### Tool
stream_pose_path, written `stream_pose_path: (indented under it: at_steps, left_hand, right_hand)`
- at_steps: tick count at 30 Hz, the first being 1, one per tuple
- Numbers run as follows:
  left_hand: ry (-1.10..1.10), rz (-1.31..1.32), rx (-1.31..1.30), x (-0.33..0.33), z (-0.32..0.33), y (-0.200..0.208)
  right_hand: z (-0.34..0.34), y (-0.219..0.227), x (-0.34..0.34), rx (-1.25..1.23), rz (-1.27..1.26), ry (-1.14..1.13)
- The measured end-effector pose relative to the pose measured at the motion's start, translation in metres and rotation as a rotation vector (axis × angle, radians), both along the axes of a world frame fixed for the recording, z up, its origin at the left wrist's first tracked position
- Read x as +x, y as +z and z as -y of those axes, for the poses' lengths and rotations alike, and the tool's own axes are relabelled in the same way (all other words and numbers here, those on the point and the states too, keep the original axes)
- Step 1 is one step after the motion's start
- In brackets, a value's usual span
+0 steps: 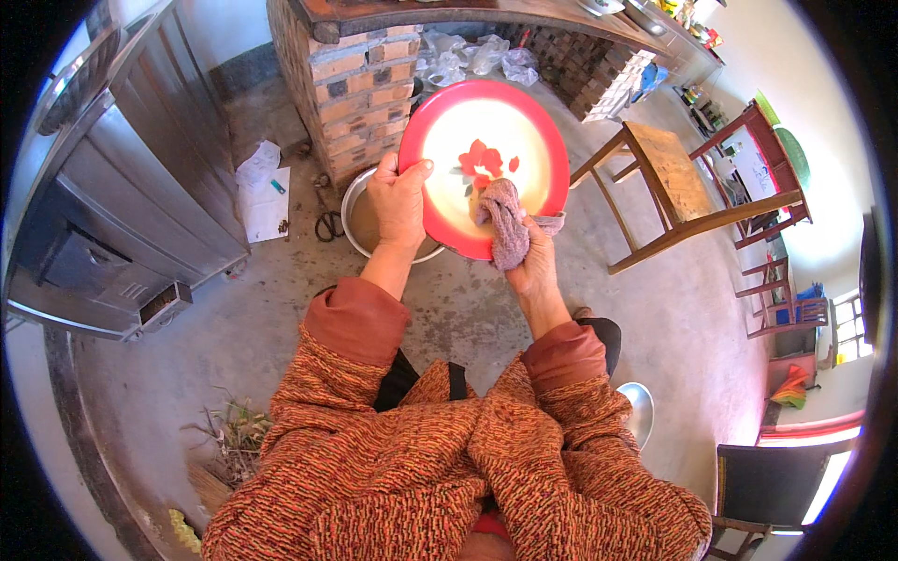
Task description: The person washes a red-rimmed plate, a metal bowl, and a yellow bowl using a cloth and a steel wool pad. They rinse the items in a basin of water and place the cleaned items on a nearby table.
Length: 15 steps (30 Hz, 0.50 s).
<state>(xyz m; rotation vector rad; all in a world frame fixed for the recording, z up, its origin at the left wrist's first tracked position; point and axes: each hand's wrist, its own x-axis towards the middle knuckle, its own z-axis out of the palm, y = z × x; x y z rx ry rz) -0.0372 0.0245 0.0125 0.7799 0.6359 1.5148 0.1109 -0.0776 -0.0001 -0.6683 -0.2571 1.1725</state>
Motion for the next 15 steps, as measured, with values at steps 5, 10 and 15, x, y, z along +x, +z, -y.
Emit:
stream_pose_path:
  at_steps: [5, 10, 15]
  left_hand:
    - [0.073, 0.109, -0.017, 0.019, 0.014, 0.005]
    - [0.066, -0.122, -0.021, 0.037, 0.035, -0.003]
    - [-0.057, -0.451, 0.219, 0.051, 0.057, -0.034]
  right_hand:
    - [-0.019, -0.003, -0.033, 0.031, -0.115, -0.074]
    - [-0.039, -0.002, -0.053, 0.051, -0.269, -0.087]
    - [-0.036, -0.007, -0.015, 0.123, -0.242, -0.054]
